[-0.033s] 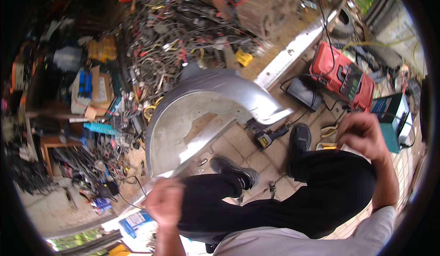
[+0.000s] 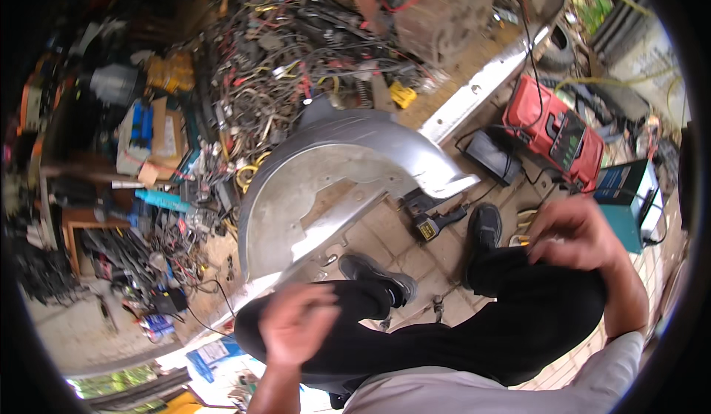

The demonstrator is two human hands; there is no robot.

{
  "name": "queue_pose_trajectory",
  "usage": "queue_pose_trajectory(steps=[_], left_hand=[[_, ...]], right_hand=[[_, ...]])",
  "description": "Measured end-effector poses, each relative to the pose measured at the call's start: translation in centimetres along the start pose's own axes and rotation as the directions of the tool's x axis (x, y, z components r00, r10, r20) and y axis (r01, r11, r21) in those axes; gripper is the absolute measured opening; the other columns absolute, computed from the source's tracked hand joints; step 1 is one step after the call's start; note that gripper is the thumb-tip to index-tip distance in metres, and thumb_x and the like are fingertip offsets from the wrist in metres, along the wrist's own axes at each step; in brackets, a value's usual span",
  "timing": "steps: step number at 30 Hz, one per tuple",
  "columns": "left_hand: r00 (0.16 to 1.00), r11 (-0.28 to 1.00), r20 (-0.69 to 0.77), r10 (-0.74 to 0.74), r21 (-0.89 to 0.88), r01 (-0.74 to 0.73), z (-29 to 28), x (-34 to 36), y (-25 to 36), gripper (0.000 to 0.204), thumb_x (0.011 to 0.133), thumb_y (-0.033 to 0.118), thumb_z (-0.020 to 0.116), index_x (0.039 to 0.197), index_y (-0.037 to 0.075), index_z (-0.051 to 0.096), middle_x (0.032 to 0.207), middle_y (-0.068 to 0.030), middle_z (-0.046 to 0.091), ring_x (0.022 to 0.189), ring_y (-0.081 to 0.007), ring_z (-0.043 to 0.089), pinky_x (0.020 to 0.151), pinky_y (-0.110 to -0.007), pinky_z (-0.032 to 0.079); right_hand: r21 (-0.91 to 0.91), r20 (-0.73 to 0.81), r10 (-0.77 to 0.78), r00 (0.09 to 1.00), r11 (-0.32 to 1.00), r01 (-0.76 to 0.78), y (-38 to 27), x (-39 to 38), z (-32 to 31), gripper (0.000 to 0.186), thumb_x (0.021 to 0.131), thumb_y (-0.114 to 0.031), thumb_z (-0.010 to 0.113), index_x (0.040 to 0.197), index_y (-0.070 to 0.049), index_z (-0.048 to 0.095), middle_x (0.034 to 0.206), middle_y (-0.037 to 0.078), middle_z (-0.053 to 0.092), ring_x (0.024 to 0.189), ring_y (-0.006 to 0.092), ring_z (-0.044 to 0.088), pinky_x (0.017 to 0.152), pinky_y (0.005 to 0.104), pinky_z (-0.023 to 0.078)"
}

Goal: The person uses a rivet gun to attach rivets to a curved metal part. They repeatedly insert rivets, fire the tool, and adjust the part's position while seated on the ground.

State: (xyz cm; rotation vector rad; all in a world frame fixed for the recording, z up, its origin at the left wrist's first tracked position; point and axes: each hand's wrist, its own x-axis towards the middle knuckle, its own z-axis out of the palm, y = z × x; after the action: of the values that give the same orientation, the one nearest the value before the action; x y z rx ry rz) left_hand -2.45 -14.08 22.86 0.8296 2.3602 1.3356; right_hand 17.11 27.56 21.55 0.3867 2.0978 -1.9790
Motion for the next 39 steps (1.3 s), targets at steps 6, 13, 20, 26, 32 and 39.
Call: queue_pose_trajectory(steps=[6,13,20,26,32,39], left_hand=[[0.940,0.890,0.308,0.150,-0.457,0.008,7.4,1.4,-0.4,0.056,0.081,-0.001,0.079,0.134,0.000,0.060,0.113,-0.0092,0.062,0.097,-0.0152,0.064,0.083,-0.029,0.053],[0.932,0.593,0.360,0.038,-0.759,0.268,8.1,0.0,-3.5,0.036,0.094,0.006,0.070,0.129,-0.001,0.063,0.114,-0.0065,0.057,0.099,-0.0130,0.063,0.086,-0.027,0.053],[0.907,0.283,0.371,-0.200,-0.864,0.415,7.6,0.9,-6.3,0.016,0.099,0.005,0.063,0.113,-0.005,0.064,0.103,-0.0038,0.060,0.088,-0.0122,0.065,0.081,-0.027,0.055],[0.892,0.378,0.176,-0.416,-0.859,0.345,7.7,1.7,-7.6,0.015,0.101,0.002,0.058,0.114,-0.002,0.064,0.105,-0.0081,0.070,0.097,-0.0166,0.069,0.087,-0.031,0.056],[0.860,0.169,0.240,-0.450,-0.923,0.345,7.8,1.9,-8.4,0.016,0.100,0.003,0.060,0.115,-0.003,0.064,0.108,-0.0124,0.071,0.100,-0.0234,0.071,0.091,-0.038,0.059],[0.807,0.039,0.321,-0.496,-0.920,0.390,7.9,2.2,-8.6,0.022,0.099,0.007,0.064,0.119,-0.002,0.064,0.104,-0.0110,0.071,0.091,-0.0202,0.072,0.085,-0.036,0.060]], right_hand=[[0.511,0.132,0.185,0.974,0.829,-0.226,-3.4,3.7,12.0,0.018,0.091,0.007,0.066,0.107,0.002,0.061,0.097,0.009,0.070,0.089,0.0180,0.071,0.082,0.0319,0.059],[0.814,0.094,0.164,0.982,0.555,-0.170,-0.6,7.7,19.1,0.021,0.091,0.009,0.066,0.103,-0.001,0.053,0.094,0.013,0.071,0.087,0.0243,0.073,0.082,0.0336,0.059],[0.646,0.061,0.181,0.982,0.743,-0.177,0.6,11.0,20.6,0.015,0.094,0.005,0.065,0.106,0.002,0.055,0.100,0.018,0.073,0.092,0.0252,0.074,0.083,0.0347,0.060],[0.329,-0.145,0.285,0.947,0.917,-0.226,9.4,14.3,21.0,0.014,0.093,-0.008,0.069,0.094,0.003,0.060,0.084,0.010,0.069,0.075,0.0176,0.069,0.072,0.0339,0.057],[-0.914,-0.232,0.103,0.967,0.317,-0.253,26.3,19.6,19.8,0.062,0.078,-0.014,0.073,0.136,-0.005,0.052,0.139,0.018,0.053,0.128,0.0355,0.051,0.104,0.0494,0.043],[-0.978,-0.171,0.141,0.975,0.098,-0.186,33.4,23.0,17.8,0.038,0.095,-0.019,0.048,0.131,-0.010,0.058,0.121,0.012,0.061,0.114,0.0305,0.058,0.105,0.0542,0.039]])
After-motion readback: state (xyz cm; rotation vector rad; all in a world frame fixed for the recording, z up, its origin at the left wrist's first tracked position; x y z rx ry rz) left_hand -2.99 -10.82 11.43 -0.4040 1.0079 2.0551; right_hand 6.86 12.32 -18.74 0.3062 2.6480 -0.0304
